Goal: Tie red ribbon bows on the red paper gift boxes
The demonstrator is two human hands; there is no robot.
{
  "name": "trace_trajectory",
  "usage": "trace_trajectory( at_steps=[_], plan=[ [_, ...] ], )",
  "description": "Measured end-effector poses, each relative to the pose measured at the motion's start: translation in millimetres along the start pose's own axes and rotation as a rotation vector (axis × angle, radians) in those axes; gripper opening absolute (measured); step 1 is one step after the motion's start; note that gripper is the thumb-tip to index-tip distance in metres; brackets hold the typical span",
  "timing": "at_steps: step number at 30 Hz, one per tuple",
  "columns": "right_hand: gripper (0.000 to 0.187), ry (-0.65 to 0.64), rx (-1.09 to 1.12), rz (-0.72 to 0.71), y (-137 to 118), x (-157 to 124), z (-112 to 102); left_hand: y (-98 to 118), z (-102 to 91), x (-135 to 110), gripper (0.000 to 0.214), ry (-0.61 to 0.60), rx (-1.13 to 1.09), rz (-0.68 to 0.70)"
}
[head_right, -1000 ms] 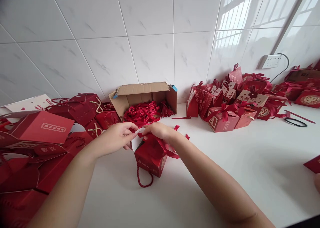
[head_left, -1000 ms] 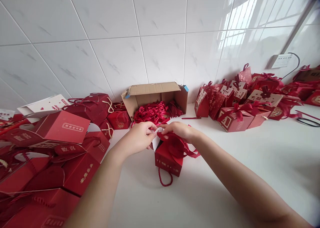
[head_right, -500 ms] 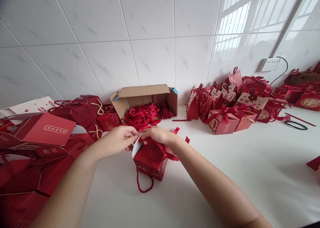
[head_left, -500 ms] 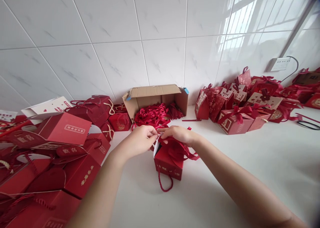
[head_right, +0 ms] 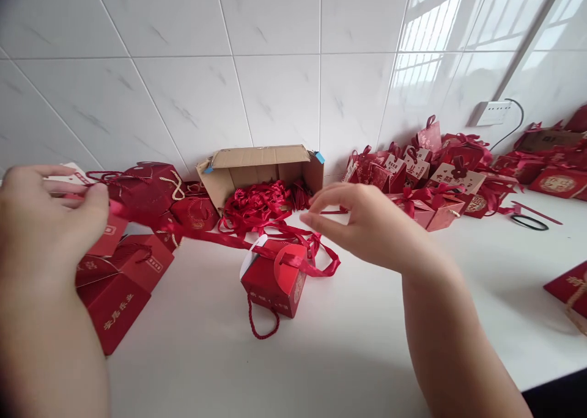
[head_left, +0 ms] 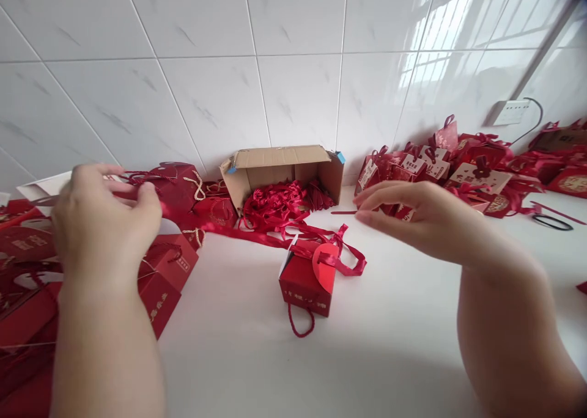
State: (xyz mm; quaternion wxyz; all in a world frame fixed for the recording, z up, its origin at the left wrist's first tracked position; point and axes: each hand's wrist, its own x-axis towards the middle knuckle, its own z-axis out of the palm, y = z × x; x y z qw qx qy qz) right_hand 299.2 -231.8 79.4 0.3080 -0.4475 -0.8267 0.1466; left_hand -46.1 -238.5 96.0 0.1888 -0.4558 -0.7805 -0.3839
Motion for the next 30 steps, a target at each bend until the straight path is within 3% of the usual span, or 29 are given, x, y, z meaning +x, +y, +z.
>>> trace_trajectory(
  at_steps=[1, 2, 3, 5, 7, 10, 14, 18, 20, 23, 24, 26, 28, 30],
  plan=[
    [0.028, -0.075, -0.029, 0.03, 4.8, -1.3, 3.1, 1.4, -0.3, -1.5, 0.051, -0.004, 0.033, 0.035],
    [0.027, -0.167, -0.057, 0.065, 10.9, -1.6, 9.2, 5.0, 2.0, -4.7, 0.053, -0.081, 0.018, 0.068],
    [0.027, -0.265, -0.075, 0.097, 17.7, -1.1, 17.6, 10.4, 6.9, -9.7, 0.05, -0.233, -0.046, 0.105],
    [0.028, -0.395, -0.064, 0.142, 32.0, 0.0, 38.7, 23.6, 23.5, -23.4, 0.037, -0.672, -0.253, 0.203],
    [0.027, -0.432, 0.073, 0.154, 44.3, -0.7, 61.1, 34.3, 45.4, -40.0, 0.029, -1.028, -0.393, 0.257],
    [0.027, -0.416, 0.425, 0.138, 58.1, -4.8, 87.8, 38.7, 73.1, -64.6, 0.029, -1.249, -0.511, 0.307],
    [0.032, -0.448, 0.655, 0.078, 76.5, -6.7, 97.6, 29.5, 77.4, -87.0, 0.032, -1.372, -0.605, 0.317],
    [0.034, -0.583, 0.583, 0.142, 96.4, -5.3, 85.1, 12.6, 63.1, -93.2, 0.032, -1.501, -0.515, 0.205],
    [0.033, -0.517, 0.485, 0.153, 101.9, -8.1, 76.9, 0.4, 58.5, -93.3, 0.032, -1.377, -0.413, 0.202],
    [0.03, -0.257, 0.238, 0.171, 100.2, -18.9, 67.4, -16.2, 50.7, -98.0, 0.03, -0.985, -0.298, 0.272],
    [0.029, -0.209, 0.158, 0.178, 97.2, -23.8, 65.7, -19.4, 46.6, -102.0, 0.029, -0.932, -0.274, 0.299],
    [0.03, -0.291, 0.097, 0.166, 89.0, -34.2, 65.4, -20.9, 37.1, -114.2, 0.03, -1.062, -0.25, 0.342],
    [0.028, -0.532, 0.165, 0.136, 79.6, -43.7, 70.2, -17.4, 29.6, -129.7, 0.033, -1.291, -0.255, 0.374],
    [0.026, -0.691, 0.26, 0.147, 72.0, -50.9, 79.5, -12.2, 28.4, -143.8, 0.03, -1.346, -0.255, 0.385]
  ],
)
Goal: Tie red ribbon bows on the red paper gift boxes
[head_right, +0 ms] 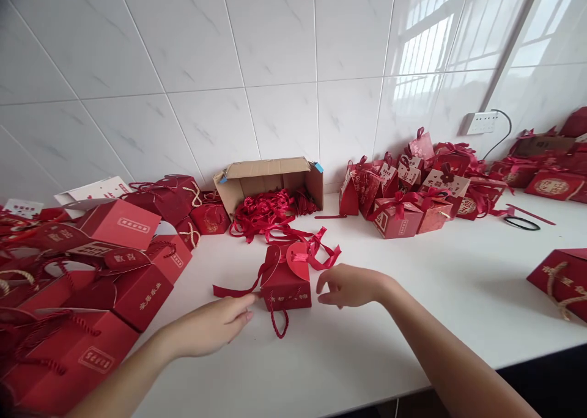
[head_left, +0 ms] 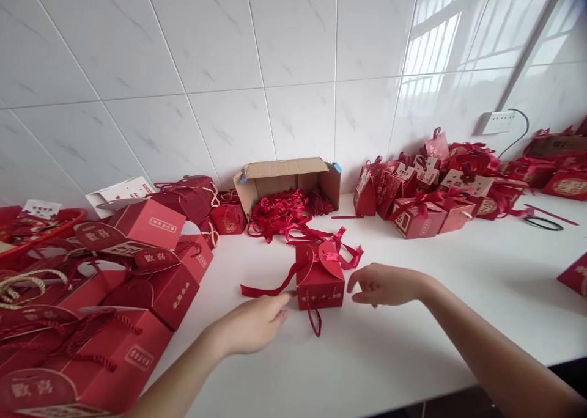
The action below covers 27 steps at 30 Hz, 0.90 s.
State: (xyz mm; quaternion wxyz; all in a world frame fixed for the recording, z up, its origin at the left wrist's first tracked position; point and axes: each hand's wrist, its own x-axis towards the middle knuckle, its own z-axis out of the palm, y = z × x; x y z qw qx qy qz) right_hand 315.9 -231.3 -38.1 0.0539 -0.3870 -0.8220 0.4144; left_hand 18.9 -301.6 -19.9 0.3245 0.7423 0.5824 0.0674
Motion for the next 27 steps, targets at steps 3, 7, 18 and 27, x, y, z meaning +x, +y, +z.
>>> trace_trajectory(
  at_steps=[3, 7, 18, 27],
  plan=[
    [0.047, 0.044, 0.121, 0.081, 1.0, 6.7, 18.7, 1.8, 12.6, 11.1, 0.041, 0.129, -0.126, -0.024],
    [0.063, 0.31, 0.313, 0.162, 7.9, 16.9, 32.8, -6.5, 12.1, 30.4, 0.064, 0.219, -0.522, -0.069],
    [0.037, 0.824, 1.183, -0.323, -33.7, 19.7, 25.3, 8.8, -0.3, 31.4, 0.027, 0.617, -1.326, 0.223],
    [0.026, 0.842, 1.421, -0.229, -20.8, 35.4, 31.4, 16.5, 2.7, 30.4, 0.01, 0.639, -1.641, -0.011]
  ],
)
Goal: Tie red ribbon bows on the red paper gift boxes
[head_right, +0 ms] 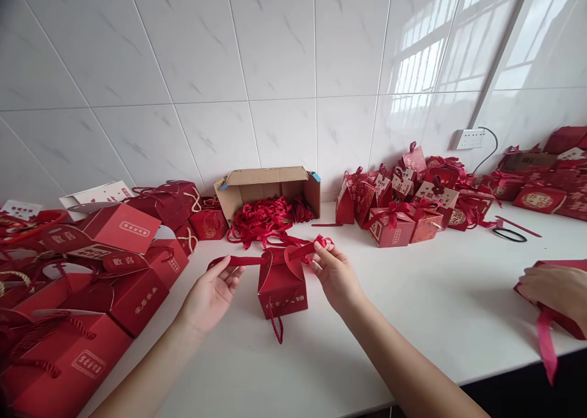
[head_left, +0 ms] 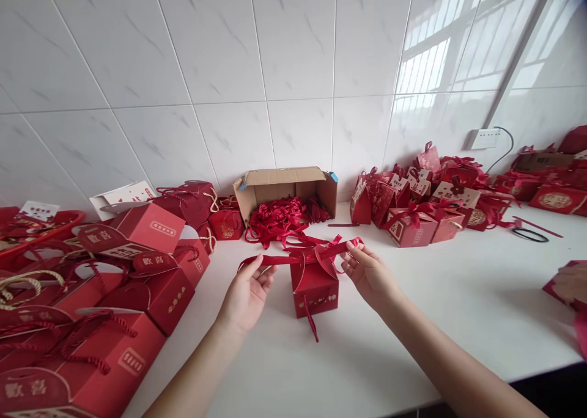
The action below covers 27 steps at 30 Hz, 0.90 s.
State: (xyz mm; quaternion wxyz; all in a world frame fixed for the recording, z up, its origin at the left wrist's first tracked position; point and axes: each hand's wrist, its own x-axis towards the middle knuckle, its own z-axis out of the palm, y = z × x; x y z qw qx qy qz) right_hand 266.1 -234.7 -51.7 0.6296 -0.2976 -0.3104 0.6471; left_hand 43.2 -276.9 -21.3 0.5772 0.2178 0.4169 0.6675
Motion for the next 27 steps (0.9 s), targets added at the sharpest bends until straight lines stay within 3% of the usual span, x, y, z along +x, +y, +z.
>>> trace_trajectory(
  at_steps=[7, 12, 15, 18, 23, 27],
  plan=[
    [0.027, 0.05, -0.007, -0.08, -2.6, 4.9, -1.1, 7.6, -0.9, -1.3, 0.023, 0.054, 0.075, 0.13],
    [0.028, 0.064, -0.177, -0.306, -18.9, 3.4, 10.0, 23.6, 4.3, -3.8, 0.027, 0.016, 0.33, 0.452],
    [0.024, 0.053, -0.377, -0.453, -33.4, 2.2, 19.8, 40.7, 15.8, -3.8, 0.023, -0.022, 0.464, 0.654],
    [0.022, 0.042, -0.477, -0.575, -49.7, 2.9, 31.3, 59.7, 31.5, -1.3, 0.019, -0.057, 0.517, 0.755],
    [0.021, -0.108, -0.463, -0.592, -74.0, 7.7, 48.0, 82.7, 57.0, -1.8, 0.028, -0.044, 0.697, 0.87],
    [0.024, -0.086, -0.533, -0.618, -84.4, 11.3, 54.3, 89.6, 71.7, -6.4, 0.038, -0.122, 0.795, 0.894]
  ],
)
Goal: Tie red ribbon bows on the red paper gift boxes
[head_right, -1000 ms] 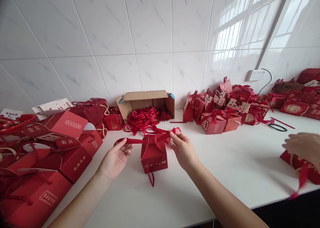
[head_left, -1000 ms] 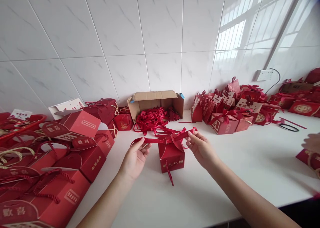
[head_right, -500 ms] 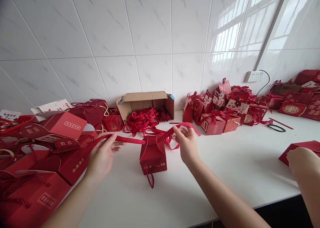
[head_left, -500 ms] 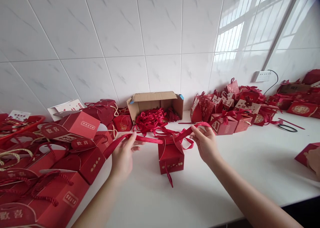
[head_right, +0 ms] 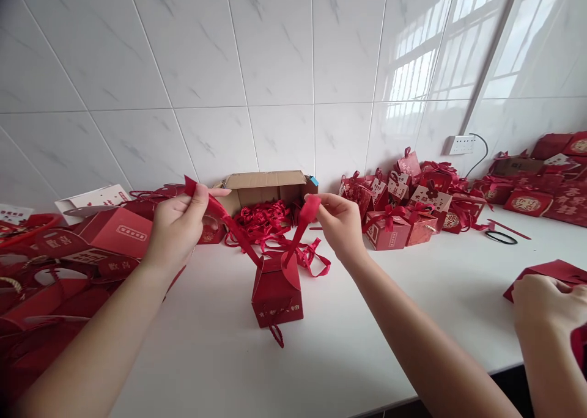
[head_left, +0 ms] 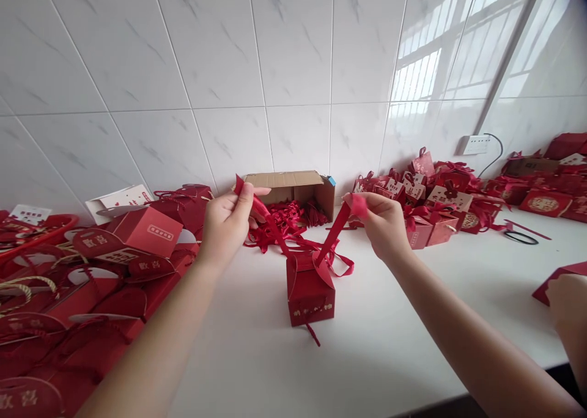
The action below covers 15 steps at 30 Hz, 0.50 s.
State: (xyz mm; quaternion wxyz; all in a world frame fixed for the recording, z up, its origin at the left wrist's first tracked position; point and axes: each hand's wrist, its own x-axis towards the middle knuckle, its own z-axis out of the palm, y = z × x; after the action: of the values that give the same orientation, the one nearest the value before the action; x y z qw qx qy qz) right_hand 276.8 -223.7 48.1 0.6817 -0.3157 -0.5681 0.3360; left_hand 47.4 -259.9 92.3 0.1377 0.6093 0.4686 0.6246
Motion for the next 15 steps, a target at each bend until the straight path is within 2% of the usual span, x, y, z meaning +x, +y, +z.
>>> trace_trajectory(
  at_steps=[3, 7, 10, 15],
  plan=[
    [0.029, 0.006, -0.01, -0.022, -3.0, 4.8, 0.3, 3.0, 3.6, 4.4, 0.038, -0.018, -0.024, 0.012],
    [0.032, -0.03, 0.018, -0.052, -7.7, 11.5, 2.3, 3.2, 9.1, 11.4, 0.034, 0.024, -0.128, 0.03],
    [0.027, -0.04, 0.022, -0.082, -12.1, 16.1, 6.1, 5.6, 13.3, 15.7, 0.033, 0.032, -0.2, -0.004],
    [0.022, -0.081, 0.081, -0.046, -18.9, 20.0, 14.3, 8.6, 15.4, 19.7, 0.031, 0.041, -0.216, -0.008]
  ],
)
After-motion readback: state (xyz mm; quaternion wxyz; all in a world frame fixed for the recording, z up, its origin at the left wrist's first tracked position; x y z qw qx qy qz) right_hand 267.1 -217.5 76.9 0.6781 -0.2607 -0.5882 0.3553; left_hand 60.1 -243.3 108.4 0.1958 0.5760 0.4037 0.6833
